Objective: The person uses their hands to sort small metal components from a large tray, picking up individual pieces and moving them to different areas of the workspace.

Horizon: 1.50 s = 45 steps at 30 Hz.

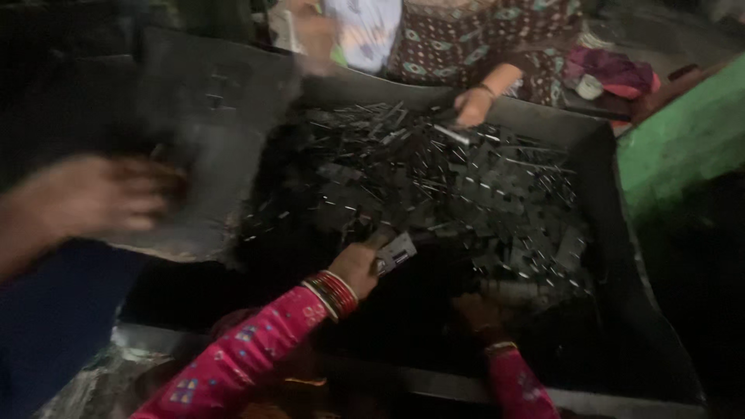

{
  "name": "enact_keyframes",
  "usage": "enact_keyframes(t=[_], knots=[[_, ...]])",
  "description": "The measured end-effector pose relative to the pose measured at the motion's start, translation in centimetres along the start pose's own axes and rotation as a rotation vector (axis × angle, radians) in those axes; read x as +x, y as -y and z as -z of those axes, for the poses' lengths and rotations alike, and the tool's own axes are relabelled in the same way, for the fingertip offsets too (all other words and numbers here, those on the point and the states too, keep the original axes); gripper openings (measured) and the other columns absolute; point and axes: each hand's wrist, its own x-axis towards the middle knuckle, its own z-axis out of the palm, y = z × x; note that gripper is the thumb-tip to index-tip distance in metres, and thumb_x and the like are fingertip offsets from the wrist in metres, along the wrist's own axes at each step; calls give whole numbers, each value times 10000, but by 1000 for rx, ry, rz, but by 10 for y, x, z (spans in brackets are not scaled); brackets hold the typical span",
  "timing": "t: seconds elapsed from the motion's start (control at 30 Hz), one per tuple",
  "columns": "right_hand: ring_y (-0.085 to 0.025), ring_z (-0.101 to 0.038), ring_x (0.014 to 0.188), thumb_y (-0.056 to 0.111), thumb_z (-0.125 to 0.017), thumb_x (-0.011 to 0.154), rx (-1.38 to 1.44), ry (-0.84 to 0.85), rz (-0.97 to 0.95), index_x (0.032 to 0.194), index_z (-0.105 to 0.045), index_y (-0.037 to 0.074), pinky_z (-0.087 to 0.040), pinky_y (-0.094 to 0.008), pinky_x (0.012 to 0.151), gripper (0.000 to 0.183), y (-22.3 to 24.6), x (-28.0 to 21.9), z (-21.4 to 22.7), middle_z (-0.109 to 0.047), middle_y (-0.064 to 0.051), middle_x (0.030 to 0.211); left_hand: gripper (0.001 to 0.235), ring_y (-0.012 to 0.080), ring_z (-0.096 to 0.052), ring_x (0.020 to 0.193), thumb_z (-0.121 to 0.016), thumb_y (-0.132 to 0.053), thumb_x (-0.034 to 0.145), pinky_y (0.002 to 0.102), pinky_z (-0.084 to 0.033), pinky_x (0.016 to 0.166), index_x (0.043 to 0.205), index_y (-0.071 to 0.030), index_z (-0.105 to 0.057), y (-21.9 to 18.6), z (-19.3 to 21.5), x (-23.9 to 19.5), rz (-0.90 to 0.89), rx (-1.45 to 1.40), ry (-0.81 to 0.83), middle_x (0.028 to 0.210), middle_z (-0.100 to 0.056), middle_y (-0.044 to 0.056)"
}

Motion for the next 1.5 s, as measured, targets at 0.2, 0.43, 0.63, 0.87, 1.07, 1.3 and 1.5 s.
enact_keyframes(t=[0.2, 0.43, 0.63, 0.87, 1.07, 1.3, 1.5], knots=[[-415, -687, 930, 589, -770, 639, 241, -786, 114, 1051, -749, 157, -575, -540, 759, 598, -8, -33, 36, -730, -220, 1043, 343, 322, -727, 827, -674, -142, 793, 461, -582, 715, 1134, -102, -659, 12, 43, 5, -63, 680, -285, 940, -745, 140], [-279, -740, 655, 389, -804, 850, 828, -927, -197, 1171, -717, 20, -588, -391, 613, 496, 8, -51, 83, -771, -154, 869, 326, 283, -716, 872, -631, -191, 868, 439, -566, 661, 1193, -170, -645, 73, 176, -6, 320, 1162, -759, 986, -721, 80], [-273, -753, 765, 339, -867, 788, 809, -915, -240, 1148, -727, 32, -606, -401, 691, 494, 24, -62, 106, -780, -158, 950, 361, 364, -667, 1048, -625, -203, 956, 563, -519, 820, 1308, -125, -641, 80, 214, -30, 471, 1147, -915, 1115, -710, 113], [-269, -718, 903, 295, -776, 877, 1625, -827, -264, 1132, -723, 90, -574, -480, 835, 332, -5, -84, 124, -748, -108, 1021, 335, 354, -660, 1121, -589, -311, 990, 575, -493, 985, 1240, -107, -679, 39, 75, 25, 217, 775, -220, 1181, -704, 164], [-268, -660, 1008, 250, -714, 992, 2621, -765, 409, 1094, -687, 90, -531, -576, 1026, 192, -20, -103, 122, -696, -77, 1077, 455, 413, -675, 1110, -609, -215, 853, 601, -532, 916, 1291, -110, -672, 138, -5, 51, -211, 1079, -517, 1274, -654, 189], [-316, -668, 959, 611, -687, 932, 1177, -405, -534, 1193, -724, 89, -531, -472, 838, 585, 1, -18, 66, -729, -141, 1069, 273, 324, -749, 801, -596, -174, 975, 502, -598, 708, 1171, -68, -754, 197, -5, 66, -17, 1048, -159, 960, -774, 176], [-406, -695, 979, 524, -708, 900, 573, -350, -49, 1098, -704, 66, -561, -498, 843, 499, 88, 42, 65, -729, -207, 1049, 191, 290, -752, 792, -635, -201, 904, 481, -607, 693, 830, -159, -806, 139, 4, 71, 80, 985, 114, 857, -768, 106]])
